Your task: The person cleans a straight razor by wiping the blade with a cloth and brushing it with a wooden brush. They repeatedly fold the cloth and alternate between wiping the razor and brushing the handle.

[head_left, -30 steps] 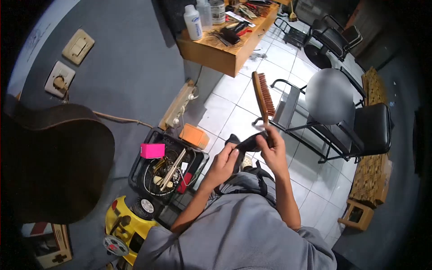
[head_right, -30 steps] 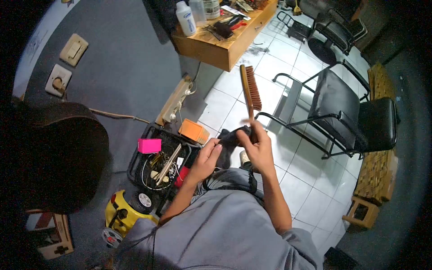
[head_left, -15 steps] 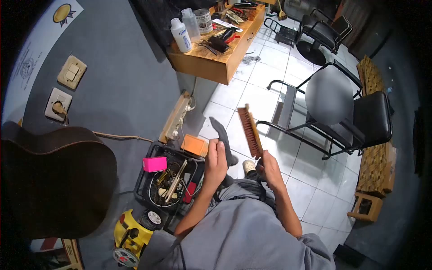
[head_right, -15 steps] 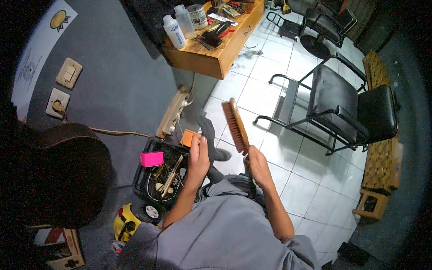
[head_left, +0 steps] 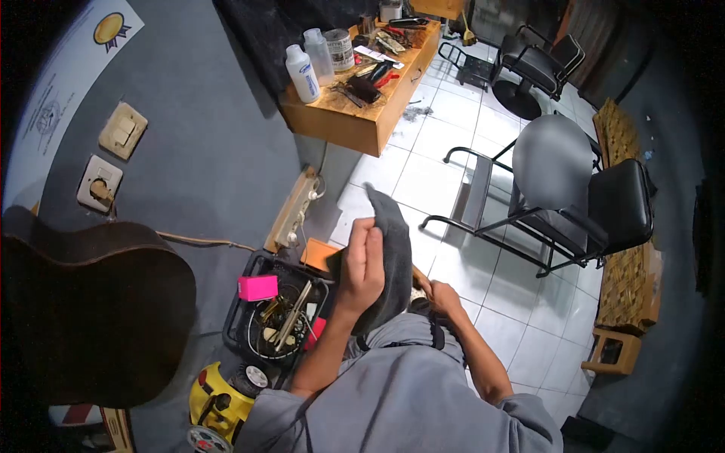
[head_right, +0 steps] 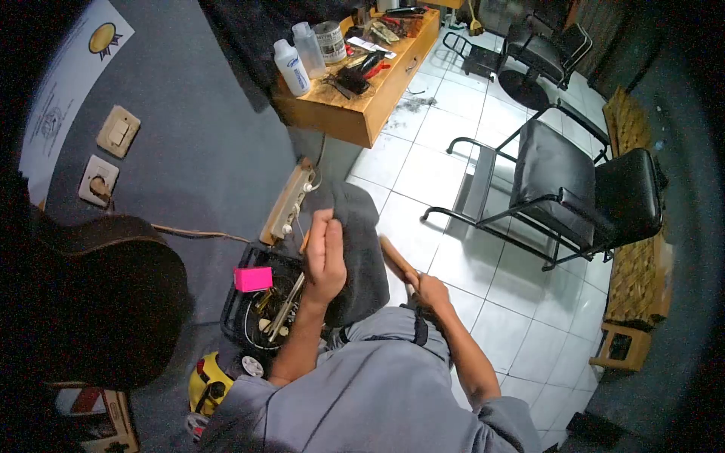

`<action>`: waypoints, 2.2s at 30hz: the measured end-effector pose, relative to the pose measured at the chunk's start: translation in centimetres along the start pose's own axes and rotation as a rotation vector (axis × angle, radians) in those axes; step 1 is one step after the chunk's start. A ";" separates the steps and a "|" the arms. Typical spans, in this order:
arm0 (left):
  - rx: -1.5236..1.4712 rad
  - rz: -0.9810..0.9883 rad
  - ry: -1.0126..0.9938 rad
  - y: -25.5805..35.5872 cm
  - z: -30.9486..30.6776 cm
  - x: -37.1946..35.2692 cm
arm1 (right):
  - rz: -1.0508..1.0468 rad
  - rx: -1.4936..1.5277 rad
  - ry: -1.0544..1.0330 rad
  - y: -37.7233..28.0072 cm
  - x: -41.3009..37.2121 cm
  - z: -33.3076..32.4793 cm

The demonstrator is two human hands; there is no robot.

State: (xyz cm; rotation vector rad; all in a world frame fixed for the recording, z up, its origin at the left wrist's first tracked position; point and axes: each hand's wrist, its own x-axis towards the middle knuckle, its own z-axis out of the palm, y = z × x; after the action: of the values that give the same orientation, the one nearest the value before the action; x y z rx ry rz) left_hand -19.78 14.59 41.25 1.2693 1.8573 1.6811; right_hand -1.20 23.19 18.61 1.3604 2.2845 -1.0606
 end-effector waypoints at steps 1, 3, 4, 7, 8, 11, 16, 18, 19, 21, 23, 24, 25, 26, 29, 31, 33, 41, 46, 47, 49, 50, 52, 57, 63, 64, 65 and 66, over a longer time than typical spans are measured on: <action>-0.108 0.010 0.070 -0.2 0.4 -0.2 | -0.040 0.170 0.049 0.9 -0.4 0.3; -0.028 -0.063 0.043 -0.7 -0.2 -0.5 | -0.129 0.500 0.142 1.5 -1.3 -0.2; 0.108 -0.110 0.015 -0.9 -0.4 -0.9 | -0.107 0.685 0.101 1.4 -1.6 -0.7; 0.003 -0.248 -0.073 -2.7 0.6 -2.2 | -0.168 1.310 -0.116 -3.8 -6.0 -7.3; 0.023 -0.296 -0.134 -2.2 0.5 -2.3 | -0.267 1.243 -0.100 -5.2 -7.0 -8.6; 0.046 -0.136 -0.134 -3.1 1.5 -3.0 | -0.606 1.066 -0.080 -7.1 -7.8 -9.2; 0.016 -0.056 -0.098 -1.6 -0.2 -1.8 | -0.257 0.543 -0.150 -2.6 -3.9 -5.1; 0.000 -0.101 -0.106 -2.3 -0.3 -2.3 | -0.131 0.311 -0.019 0.2 -2.3 -3.6; -0.004 -0.095 -0.058 -2.8 -0.3 -2.7 | -0.055 0.265 0.066 1.1 -1.6 -3.0; -0.021 -0.074 0.020 -3.5 0.3 -3.5 | -0.130 0.475 0.231 1.7 -2.3 -2.6; 0.048 -0.158 0.055 -2.4 1.0 -3.7 | -0.135 0.842 0.148 -0.4 -3.7 -4.4; 0.081 -0.200 0.068 -2.0 1.2 -3.7 | -0.134 1.027 0.106 -2.3 -5.0 -6.0; 0.071 -0.155 0.069 -3.0 1.7 -3.7 | -0.141 1.171 -0.033 -6.4 -8.7 -9.3; 0.032 -0.155 0.058 -2.6 1.9 -3.5 | -0.193 1.156 -0.073 -5.7 -8.3 -8.6; 0.019 0.039 0.132 -3.1 3.6 -2.8 | -0.481 0.982 0.096 -6.9 -8.2 -5.4; -0.046 -0.097 0.020 -1.1 2.5 -1.7 | -0.395 0.898 0.064 -5.2 -6.2 -2.8; -0.119 -0.081 0.021 -0.6 1.5 -1.3 | -0.413 0.590 0.048 -1.7 -3.8 -0.9; -0.192 -0.192 0.223 -2.9 2.8 -2.9 | -0.128 0.684 0.149 0.1 -4.7 -3.9; -0.155 -0.107 0.117 -3.8 3.9 -3.4 | -0.280 1.297 -0.238 -5.4 -9.3 -8.5; -0.134 -0.098 0.102 -3.5 4.1 -3.4 | -0.290 1.209 -0.274 -5.3 -9.0 -7.8; -0.112 -0.027 0.086 -2.6 3.8 -3.0 | -0.383 0.991 -0.281 -5.3 -7.9 -6.7; -0.111 0.043 0.133 -2.3 3.9 -2.6 | -0.373 0.986 -0.275 -3.2 -5.5 -3.8; -0.288 -0.120 0.102 -2.0 2.6 -2.5 | -0.584 0.560 0.205 1.0 -1.7 0.8; -0.284 -0.137 0.135 -2.4 1.1 -3.8 | -0.184 0.383 0.209 5.2 -0.1 0.7; -0.582 -0.293 0.118 -2.5 1.9 -4.8 | -0.198 1.097 -0.073 -3.0 -6.3 -7.9; -0.514 -0.255 0.109 -2.7 2.0 -4.9 | -0.250 1.118 -0.121 -4.1 -7.4 -8.6; -0.447 -0.216 0.100 -2.9 2.1 -4.9 | -0.303 1.138 -0.166 -5.0 -8.3 -9.1; -0.380 -0.177 0.090 -3.3 2.2 -4.9 | -0.356 1.157 -0.211 -5.6 -8.8 -9.1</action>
State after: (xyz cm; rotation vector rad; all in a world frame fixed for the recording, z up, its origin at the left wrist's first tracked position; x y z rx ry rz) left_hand -16.70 12.44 36.16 0.8645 1.5433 1.9021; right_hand -0.21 22.45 32.40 0.9971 1.7487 -2.7302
